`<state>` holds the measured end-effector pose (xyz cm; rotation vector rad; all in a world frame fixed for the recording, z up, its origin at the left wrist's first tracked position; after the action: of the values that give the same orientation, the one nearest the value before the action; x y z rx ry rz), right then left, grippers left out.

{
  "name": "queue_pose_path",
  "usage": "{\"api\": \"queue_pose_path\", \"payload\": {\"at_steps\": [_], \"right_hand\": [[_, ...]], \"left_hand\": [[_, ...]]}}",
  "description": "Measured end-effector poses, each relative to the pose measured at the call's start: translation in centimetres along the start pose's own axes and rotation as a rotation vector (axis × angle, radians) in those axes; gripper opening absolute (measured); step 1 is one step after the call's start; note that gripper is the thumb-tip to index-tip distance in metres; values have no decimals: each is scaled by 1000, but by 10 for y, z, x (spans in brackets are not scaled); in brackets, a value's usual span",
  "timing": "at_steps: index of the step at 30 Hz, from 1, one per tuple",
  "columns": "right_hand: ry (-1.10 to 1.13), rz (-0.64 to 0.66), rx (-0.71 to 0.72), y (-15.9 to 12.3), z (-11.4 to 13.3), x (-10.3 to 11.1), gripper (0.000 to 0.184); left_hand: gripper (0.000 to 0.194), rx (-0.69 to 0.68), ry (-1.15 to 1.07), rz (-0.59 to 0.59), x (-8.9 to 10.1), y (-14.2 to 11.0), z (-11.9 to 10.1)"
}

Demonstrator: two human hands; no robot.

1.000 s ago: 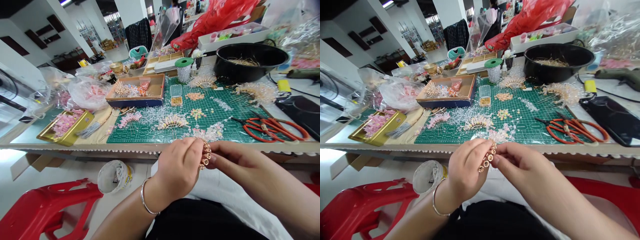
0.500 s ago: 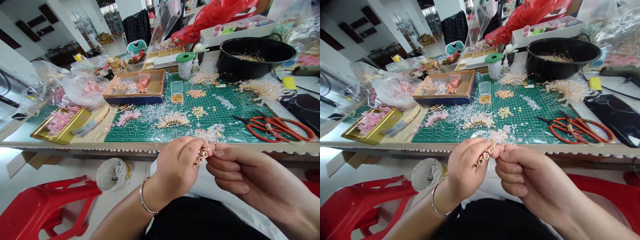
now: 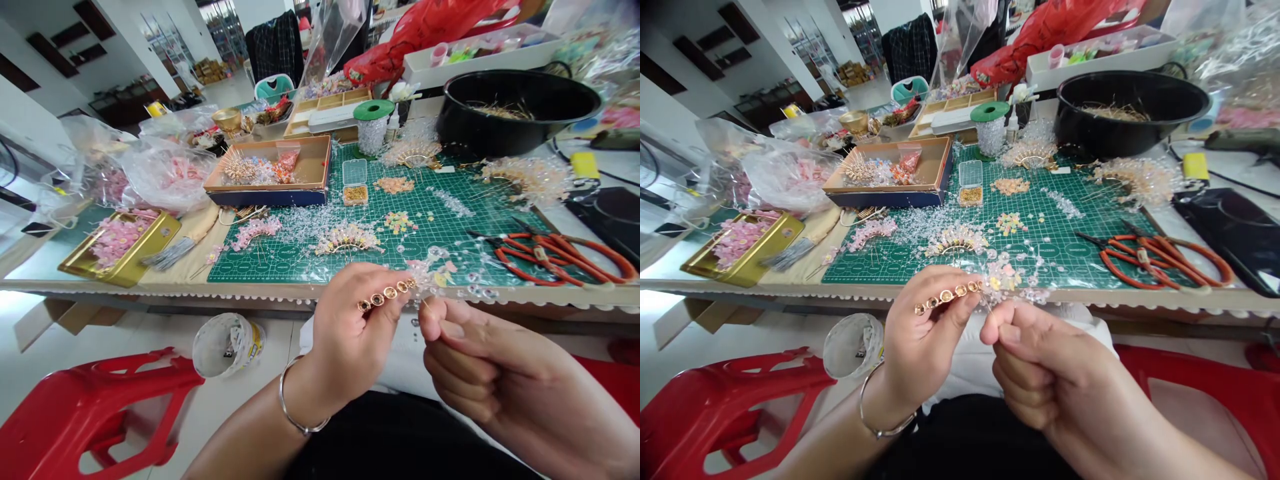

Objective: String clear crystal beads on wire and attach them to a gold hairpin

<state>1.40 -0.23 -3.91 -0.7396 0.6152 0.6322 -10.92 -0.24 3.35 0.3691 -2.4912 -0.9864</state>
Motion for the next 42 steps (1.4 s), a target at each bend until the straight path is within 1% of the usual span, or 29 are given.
{"api": "queue_pose_path", "payload": {"at_steps": [2,4,6,7,8,9,11,13,16,19,21,25,30,32,34,37,42], "right_hand": [[-169,-72,43,-1,8,7,25],[-460,-108,105,-1,21,9,29],[-718,-133,153,-2,33,10,28],[-782,-142,173,-2,37,10,27],[-790,-154,188,-2,40,11,26],[-752,-164,200,-2,42,12,24],[-587,-166,216,-2,42,12,24],[-378,-167,210,-1,38,11,29],[-162,-190,173,0,32,8,35],[-65,-225,156,2,30,8,37],[-35,-238,165,2,29,10,40],[-75,-244,221,1,30,10,39],[-215,-238,298,1,33,6,37],[-295,-269,358,0,38,8,36],[-377,-318,402,-2,42,12,29],[-470,-361,429,-5,45,16,24],[-513,-354,433,-5,48,17,32]], "left_hand": [[21,-38,71,3,0,-2,-2],[27,-105,170,7,0,-4,-6],[28,-190,261,17,-2,-7,-12],[28,-230,297,24,-4,-8,-15],[27,-269,329,31,-6,-10,-17],[28,-306,355,36,-7,-11,-20],[28,-355,395,41,-10,-14,-24],[29,-363,399,45,-11,-15,-26],[33,-292,331,37,-10,-14,-23],[32,-196,242,26,-10,-15,-18],[31,-171,190,35,-11,-16,-17],[28,-172,112,40,-12,-18,-16],[28,-114,49,6,-10,-19,-12],[28,-107,49,4,-11,-19,-12],[28,-106,59,0,-12,-19,-12],[29,-106,55,-6,-13,-19,-11],[29,-77,22,-18,-13,-19,-10]]}}
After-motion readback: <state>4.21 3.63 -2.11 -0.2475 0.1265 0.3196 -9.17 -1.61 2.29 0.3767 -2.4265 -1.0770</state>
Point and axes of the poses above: each hand's wrist, its own y-axis towards the middle knuckle, its own x-axis out of the back of the hand, z = x × y, the point moved 8 cm from there along y, towards the middle knuckle, and after that the axes turned 2 degrees about -x, right-handed, at the moved point
